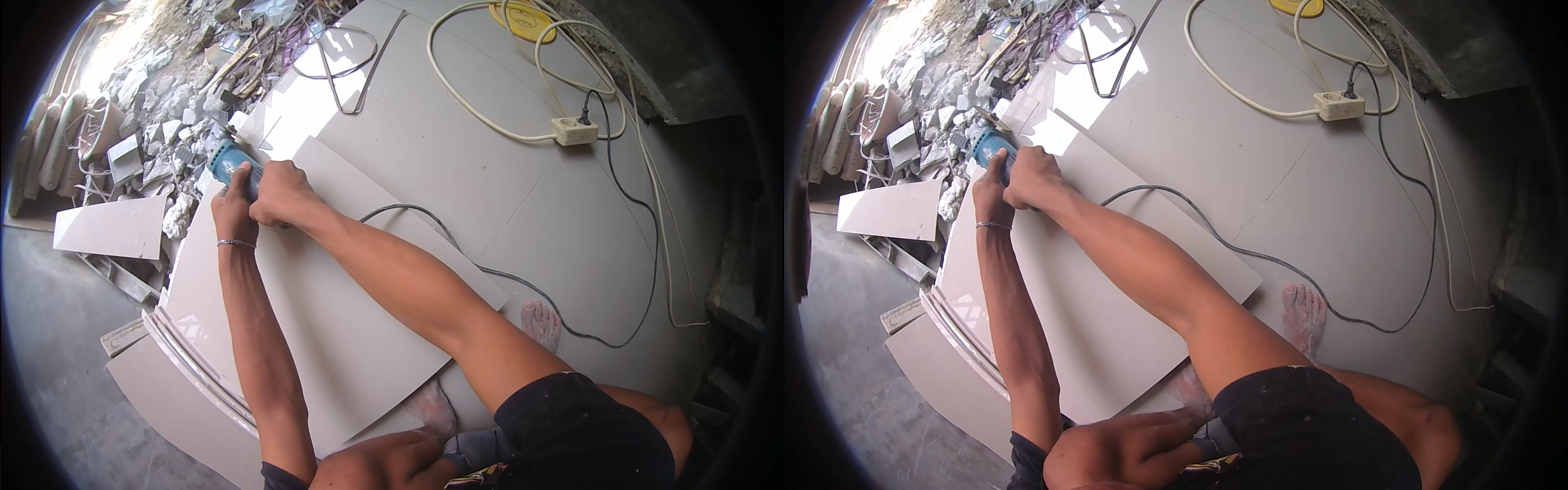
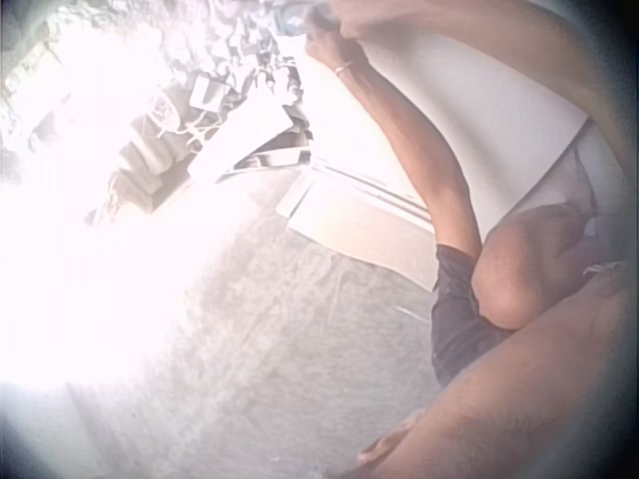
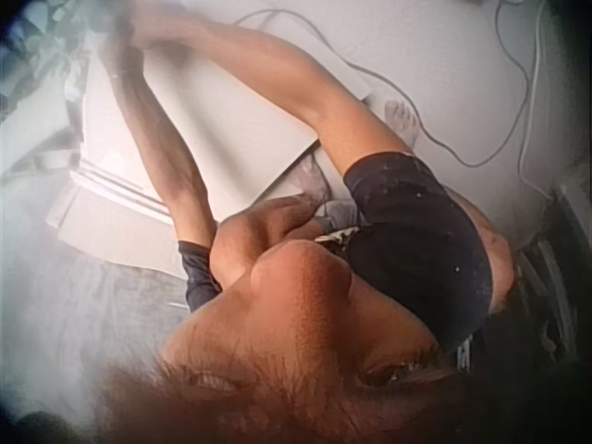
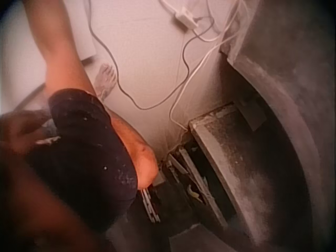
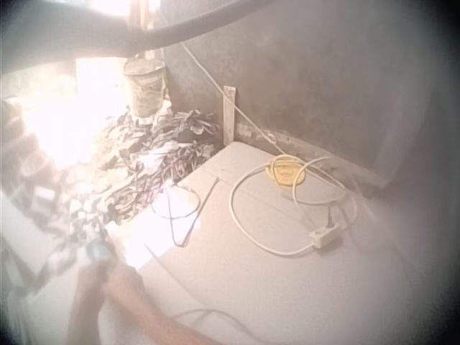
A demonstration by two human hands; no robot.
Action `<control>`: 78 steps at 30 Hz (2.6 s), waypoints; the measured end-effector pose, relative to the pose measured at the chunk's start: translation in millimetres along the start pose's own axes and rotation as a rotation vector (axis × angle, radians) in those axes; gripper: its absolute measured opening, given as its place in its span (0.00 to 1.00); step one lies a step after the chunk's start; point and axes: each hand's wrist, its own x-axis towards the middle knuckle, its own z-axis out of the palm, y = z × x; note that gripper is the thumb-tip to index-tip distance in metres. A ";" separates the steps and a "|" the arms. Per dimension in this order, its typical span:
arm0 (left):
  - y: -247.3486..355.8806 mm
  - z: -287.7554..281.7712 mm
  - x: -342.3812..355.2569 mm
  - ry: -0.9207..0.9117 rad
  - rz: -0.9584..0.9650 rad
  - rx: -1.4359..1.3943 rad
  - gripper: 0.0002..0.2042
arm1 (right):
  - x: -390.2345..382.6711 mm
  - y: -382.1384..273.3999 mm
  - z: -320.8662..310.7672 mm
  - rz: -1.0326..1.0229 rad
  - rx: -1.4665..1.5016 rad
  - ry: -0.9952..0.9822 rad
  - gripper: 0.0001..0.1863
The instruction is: The person uses an angle grinder to cut large ceramic tiles on the floor. They position the tiles, cut along straight lines, and then move the cut pieces aside. The person also carries a cut tile to another area where another worker is present.
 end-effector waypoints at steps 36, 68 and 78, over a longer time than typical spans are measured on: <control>-4.4 0.0 -6.0 -0.011 -0.038 -0.054 0.17 | -6.6 7.3 4.9 -0.026 -0.018 0.078 0.25; -1.4 3.9 -16.7 -0.005 -0.054 -0.039 0.18 | -13.8 6.7 -0.7 0.001 -0.012 0.006 0.28; -4.2 5.4 -19.5 -0.003 -0.049 -0.072 0.17 | -18.0 8.1 -1.2 0.021 -0.008 -0.001 0.27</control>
